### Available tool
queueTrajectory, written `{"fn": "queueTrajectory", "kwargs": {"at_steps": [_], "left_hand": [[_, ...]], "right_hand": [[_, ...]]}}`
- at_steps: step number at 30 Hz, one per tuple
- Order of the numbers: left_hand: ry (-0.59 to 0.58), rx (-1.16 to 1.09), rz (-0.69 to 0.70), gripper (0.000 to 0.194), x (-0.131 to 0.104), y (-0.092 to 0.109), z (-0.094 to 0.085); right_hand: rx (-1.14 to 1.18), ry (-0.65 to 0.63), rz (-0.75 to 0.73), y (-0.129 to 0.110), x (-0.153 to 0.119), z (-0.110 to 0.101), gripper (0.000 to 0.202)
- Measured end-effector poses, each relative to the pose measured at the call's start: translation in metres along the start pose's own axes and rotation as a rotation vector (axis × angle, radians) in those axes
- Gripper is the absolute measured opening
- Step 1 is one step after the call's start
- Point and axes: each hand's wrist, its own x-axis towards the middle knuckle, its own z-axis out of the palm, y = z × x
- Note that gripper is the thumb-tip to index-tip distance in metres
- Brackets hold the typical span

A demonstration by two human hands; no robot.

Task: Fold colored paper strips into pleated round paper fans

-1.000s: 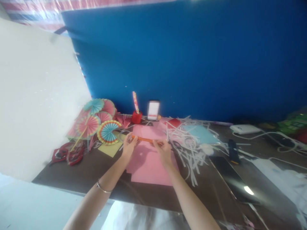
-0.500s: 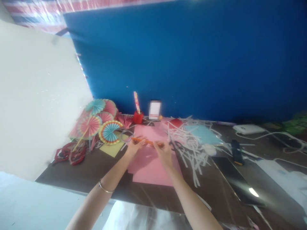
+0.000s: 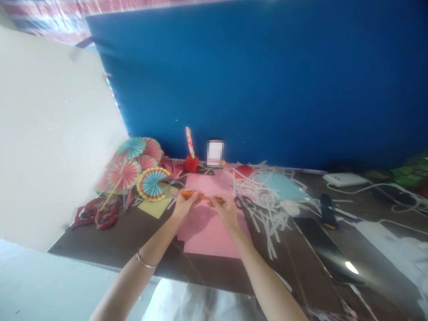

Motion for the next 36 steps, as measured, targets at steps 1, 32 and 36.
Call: {"fn": "queueTrajectory", "kwargs": {"at_steps": [1,32,36], "left_hand": [[0.006,-0.011,-0.001,0.031,0.0,0.0,0.0],[0.055,-0.087,-0.134,0.03,-0.002,0.009,0.005],[-0.015,0.034,-0.028,0.031,-0.007,0.011,0.007]], "right_hand": [[0.019,0.003,0.012,0.001,0.0,0.0,0.028],[0.032,0.095,-0.054,-0.024,-0.006,0.003,0.026],[-0.051,0.123,-0.076,-0.02,-0.005,0.001,0.023]]}}
